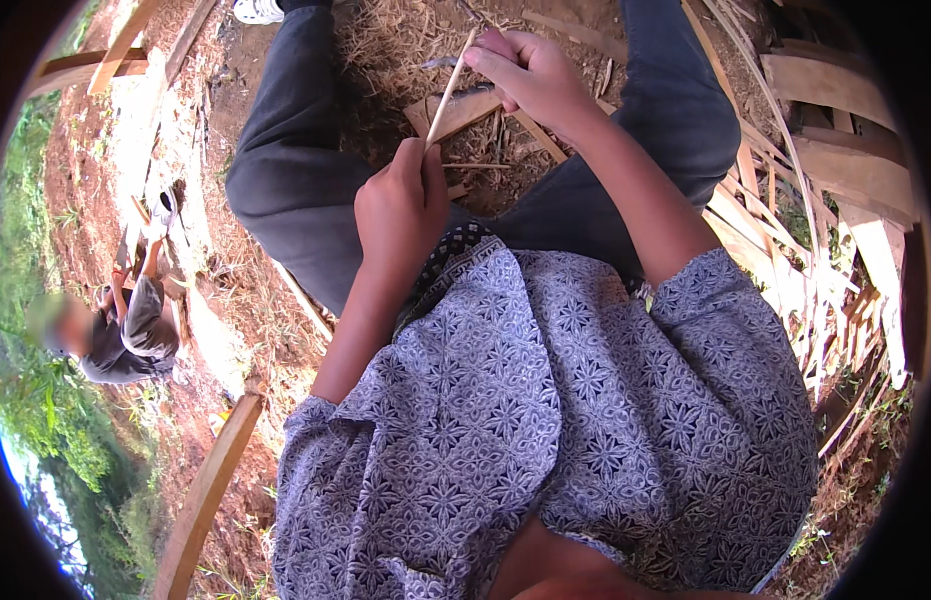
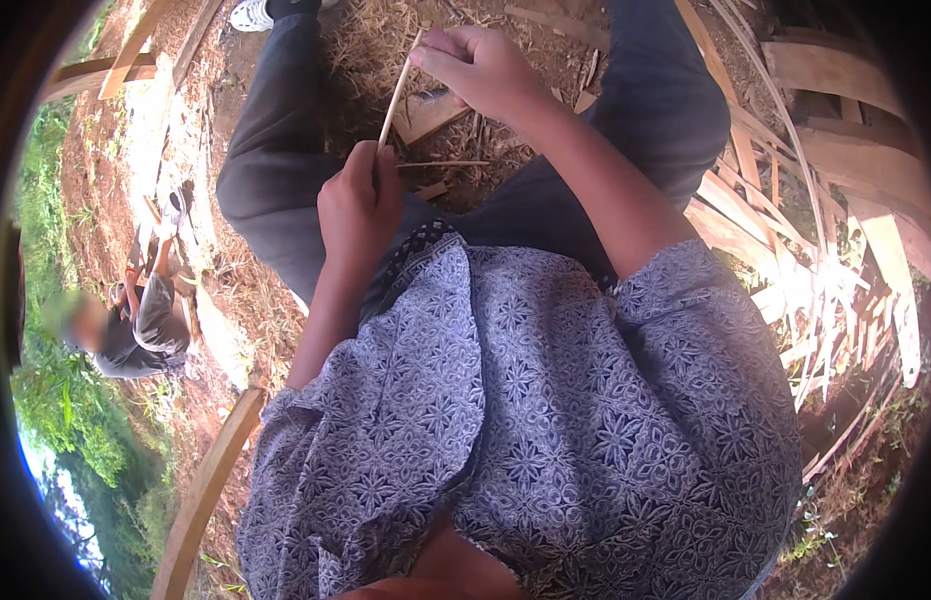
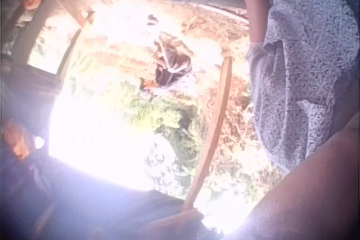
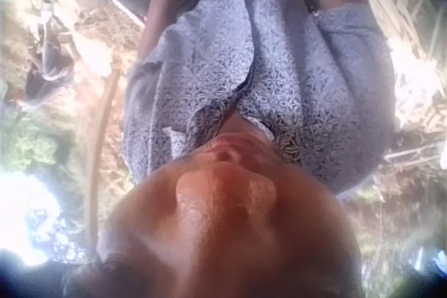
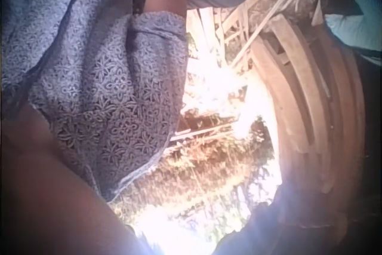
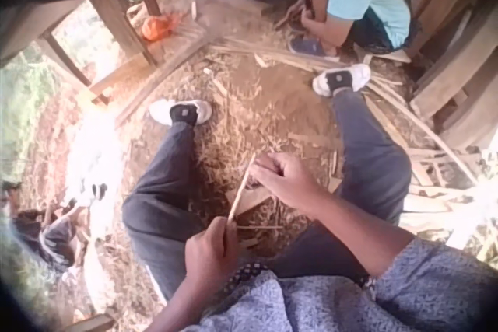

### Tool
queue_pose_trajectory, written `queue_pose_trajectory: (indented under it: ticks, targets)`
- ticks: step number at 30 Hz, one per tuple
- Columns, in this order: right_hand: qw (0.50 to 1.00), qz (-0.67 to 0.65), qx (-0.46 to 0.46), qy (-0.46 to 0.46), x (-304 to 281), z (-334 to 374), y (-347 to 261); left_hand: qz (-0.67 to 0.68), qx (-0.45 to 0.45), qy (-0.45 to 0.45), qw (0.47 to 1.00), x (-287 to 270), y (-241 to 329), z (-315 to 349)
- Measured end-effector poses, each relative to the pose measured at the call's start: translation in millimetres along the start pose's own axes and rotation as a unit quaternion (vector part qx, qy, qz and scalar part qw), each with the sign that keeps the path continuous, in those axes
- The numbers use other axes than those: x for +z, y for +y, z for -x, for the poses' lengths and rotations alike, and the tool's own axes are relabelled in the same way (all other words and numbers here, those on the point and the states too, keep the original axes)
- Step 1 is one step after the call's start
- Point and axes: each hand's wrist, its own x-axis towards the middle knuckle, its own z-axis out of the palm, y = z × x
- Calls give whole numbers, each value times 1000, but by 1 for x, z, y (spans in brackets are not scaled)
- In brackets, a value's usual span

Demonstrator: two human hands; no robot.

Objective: The person sits on the ground and uses a knife to shave thin strips from a small piece of wood. They repeatedly scrape the blade along the wood to create fine shavings, occasionally inspecting the result.

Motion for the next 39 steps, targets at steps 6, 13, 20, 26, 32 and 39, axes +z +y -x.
queue_pose_trajectory:
  ticks: [6, 13, 20, 26, 32, 39]
  targets:
    - [992, -109, -48, -38, -15, 9, -14, 143, -20, -50, 988, -7, 17, 3]
    - [982, -156, -85, -69, -42, 25, -32, 557, -187, -199, 784, -29, 22, 12]
    - [949, -104, -31, 295, -33, 29, -80, 590, -169, -170, 771, -39, 23, 23]
    - [980, -152, -125, 13, -50, 48, -54, 492, -107, -143, 852, -43, 36, 25]
    - [951, 75, -299, 20, -22, 45, -56, 425, -108, -146, 887, -48, 54, 24]
    - [944, 110, -296, 94, -19, 34, -70, 448, -101, -162, 874, -55, 59, 21]
